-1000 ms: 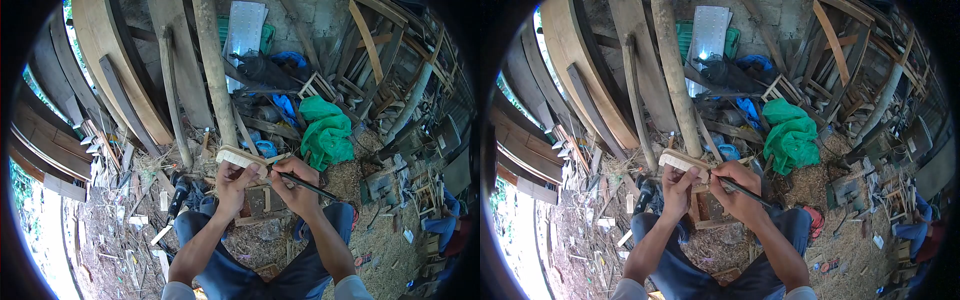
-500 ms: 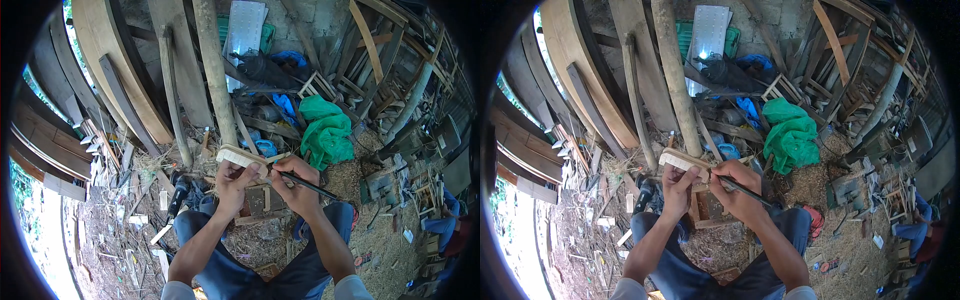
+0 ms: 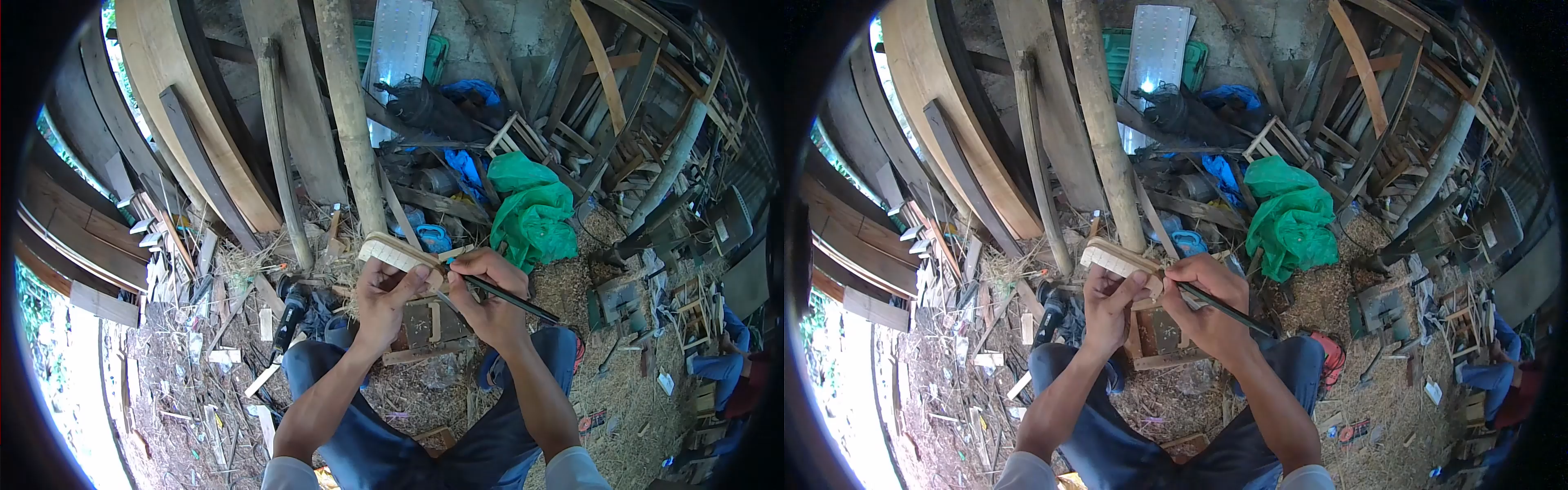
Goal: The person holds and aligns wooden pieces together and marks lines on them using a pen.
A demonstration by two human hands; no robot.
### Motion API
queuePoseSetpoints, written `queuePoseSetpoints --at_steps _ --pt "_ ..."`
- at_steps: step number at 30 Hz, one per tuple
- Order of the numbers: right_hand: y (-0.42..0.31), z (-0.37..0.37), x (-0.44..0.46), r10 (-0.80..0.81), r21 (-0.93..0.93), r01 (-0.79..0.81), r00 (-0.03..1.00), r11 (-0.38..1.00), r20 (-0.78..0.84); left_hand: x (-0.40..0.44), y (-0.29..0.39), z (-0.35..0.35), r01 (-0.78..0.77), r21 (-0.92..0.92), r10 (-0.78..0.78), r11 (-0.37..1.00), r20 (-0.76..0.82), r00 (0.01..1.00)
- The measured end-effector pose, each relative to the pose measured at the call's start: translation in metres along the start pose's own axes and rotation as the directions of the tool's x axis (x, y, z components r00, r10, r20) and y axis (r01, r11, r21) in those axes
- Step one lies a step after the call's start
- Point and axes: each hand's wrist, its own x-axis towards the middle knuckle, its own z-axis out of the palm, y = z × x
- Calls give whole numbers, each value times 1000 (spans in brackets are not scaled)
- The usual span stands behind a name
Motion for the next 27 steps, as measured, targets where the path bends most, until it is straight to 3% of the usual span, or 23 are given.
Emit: queuePoseSetpoints --at_steps 19,27 --pt "1 1 1 9 11 -10 999 1000 52 1 -2 -1 -46 68 45 997 12 999" --pt "4 3 0 -14 -2 14 1000 1000 22 0 1 0 -36 -10 37 999 26 999"
